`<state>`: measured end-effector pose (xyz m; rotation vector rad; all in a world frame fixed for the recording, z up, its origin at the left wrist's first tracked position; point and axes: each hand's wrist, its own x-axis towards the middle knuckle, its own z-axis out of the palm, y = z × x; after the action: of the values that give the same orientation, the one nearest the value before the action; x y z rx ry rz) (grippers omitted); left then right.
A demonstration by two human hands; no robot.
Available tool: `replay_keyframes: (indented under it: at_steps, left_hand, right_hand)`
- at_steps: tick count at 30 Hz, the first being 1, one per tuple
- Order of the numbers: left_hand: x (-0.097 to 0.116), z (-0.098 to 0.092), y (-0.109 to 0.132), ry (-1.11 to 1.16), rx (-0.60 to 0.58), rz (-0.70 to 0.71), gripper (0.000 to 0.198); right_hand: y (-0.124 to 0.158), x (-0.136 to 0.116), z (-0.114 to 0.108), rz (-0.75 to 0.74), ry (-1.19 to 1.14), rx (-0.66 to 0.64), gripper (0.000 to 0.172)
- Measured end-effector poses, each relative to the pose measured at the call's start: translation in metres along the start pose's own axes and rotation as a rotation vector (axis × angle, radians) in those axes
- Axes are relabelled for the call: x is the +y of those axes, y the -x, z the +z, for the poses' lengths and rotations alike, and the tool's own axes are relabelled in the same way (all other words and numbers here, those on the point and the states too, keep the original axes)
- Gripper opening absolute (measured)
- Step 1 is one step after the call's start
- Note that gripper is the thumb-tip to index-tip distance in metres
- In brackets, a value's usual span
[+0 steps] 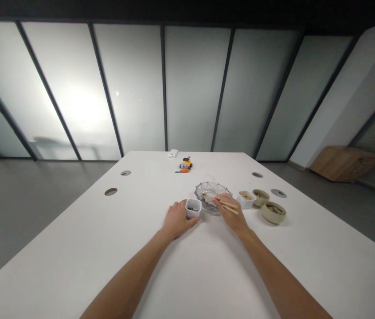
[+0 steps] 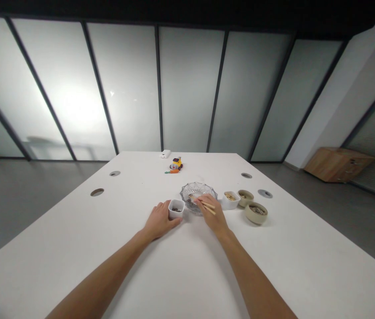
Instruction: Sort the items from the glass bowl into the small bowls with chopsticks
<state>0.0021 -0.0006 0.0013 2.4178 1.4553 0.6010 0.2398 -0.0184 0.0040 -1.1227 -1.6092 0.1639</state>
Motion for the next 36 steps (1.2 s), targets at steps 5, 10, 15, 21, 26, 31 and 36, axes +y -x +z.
replay_keyframes:
  at_steps: [5, 10, 15, 21, 26, 31, 36]
  left_hand:
    - [0.0013, -0.0013, 0.0004, -0.005, -0.008, -0.006, 0.049]
    - [0.0023, -0.0031, 0.0005, -0.004, -0.017, -0.013, 0.048]
    - [0.0034, -0.0056, 0.0007, 0.002, -0.029, -0.020, 0.050]
    - [0.0038, -0.0060, 0.0010, 0.002, -0.031, -0.019, 0.052]
    - [0.0023, -0.0042, 0.0007, -0.004, -0.028, -0.019, 0.050]
    - [0.0021, -0.0038, 0.0009, -0.004, -0.018, -0.019, 0.049]
    - [0.0024, -0.0037, 0.0013, 0.005, -0.014, -0.008, 0.049]
  right_hand:
    - [0.0011, 0.0007, -0.0001, 0.021, -0.017, 0.008, 0.032]
    - [0.0009, 0.0034, -0.0032, 0.004, 0.014, 0.019, 0.034]
    - [-0.0002, 0.0037, -0.0054, -0.026, 0.053, 0.064, 0.035]
    - [0.0017, 0.0043, -0.0035, -0.020, 0.062, -0.011, 0.033]
    - [0.0032, 0.0037, -0.0037, 0.008, 0.015, -0.019, 0.032]
    - [0.0019, 0.0003, -0.0060, -0.001, 0.022, -0.016, 0.033]
    - [0.0000, -0.0013, -0.0071, -0.024, 0.028, 0.028, 0.037]
